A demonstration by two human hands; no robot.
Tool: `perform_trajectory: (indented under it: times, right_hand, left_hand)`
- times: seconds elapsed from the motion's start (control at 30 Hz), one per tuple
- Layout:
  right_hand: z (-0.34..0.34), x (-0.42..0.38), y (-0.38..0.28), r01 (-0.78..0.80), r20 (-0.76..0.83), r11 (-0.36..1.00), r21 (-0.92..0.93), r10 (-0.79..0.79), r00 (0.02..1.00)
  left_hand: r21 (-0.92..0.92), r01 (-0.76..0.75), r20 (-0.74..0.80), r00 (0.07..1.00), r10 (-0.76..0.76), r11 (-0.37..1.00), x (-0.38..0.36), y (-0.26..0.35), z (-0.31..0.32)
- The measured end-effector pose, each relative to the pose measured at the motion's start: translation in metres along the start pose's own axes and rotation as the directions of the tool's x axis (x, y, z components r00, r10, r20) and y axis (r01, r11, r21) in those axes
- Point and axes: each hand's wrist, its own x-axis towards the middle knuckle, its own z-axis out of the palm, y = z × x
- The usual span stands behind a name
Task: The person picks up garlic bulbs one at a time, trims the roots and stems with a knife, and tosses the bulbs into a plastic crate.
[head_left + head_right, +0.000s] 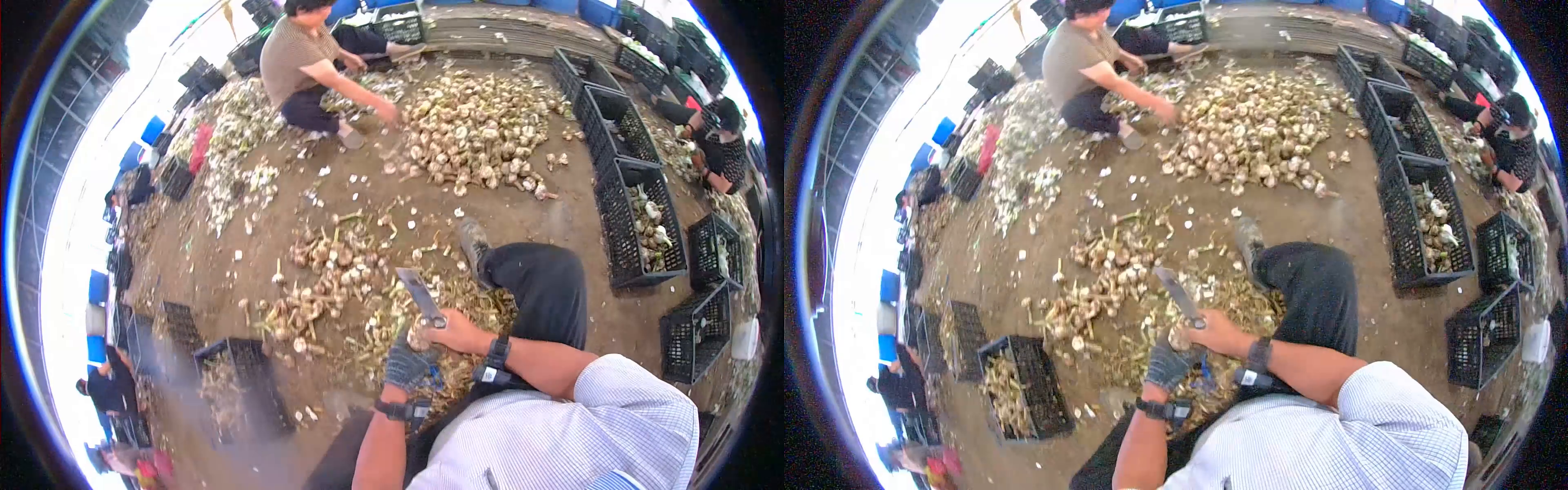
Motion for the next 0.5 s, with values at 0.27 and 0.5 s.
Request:
perform_trajectory:
  times: [0.27, 0.5]
  right_hand:
    - [-0.014, -0.026, -0.012, 0.332, 0.161, 0.837, -0.436, -0.291, 0.943]
    - [-0.006, -0.044, -0.021, 0.371, 0.242, 0.695, -0.616, -0.282, 0.928]
  left_hand:
    - [-0.033, -0.112, -0.025, 0.994, 0.111, 0.993, -0.032, -0.011, -0.005]
    - [0.354, -0.258, -0.023, 0.959, 0.284, 0.899, -0.036, -0.053, 0.006]
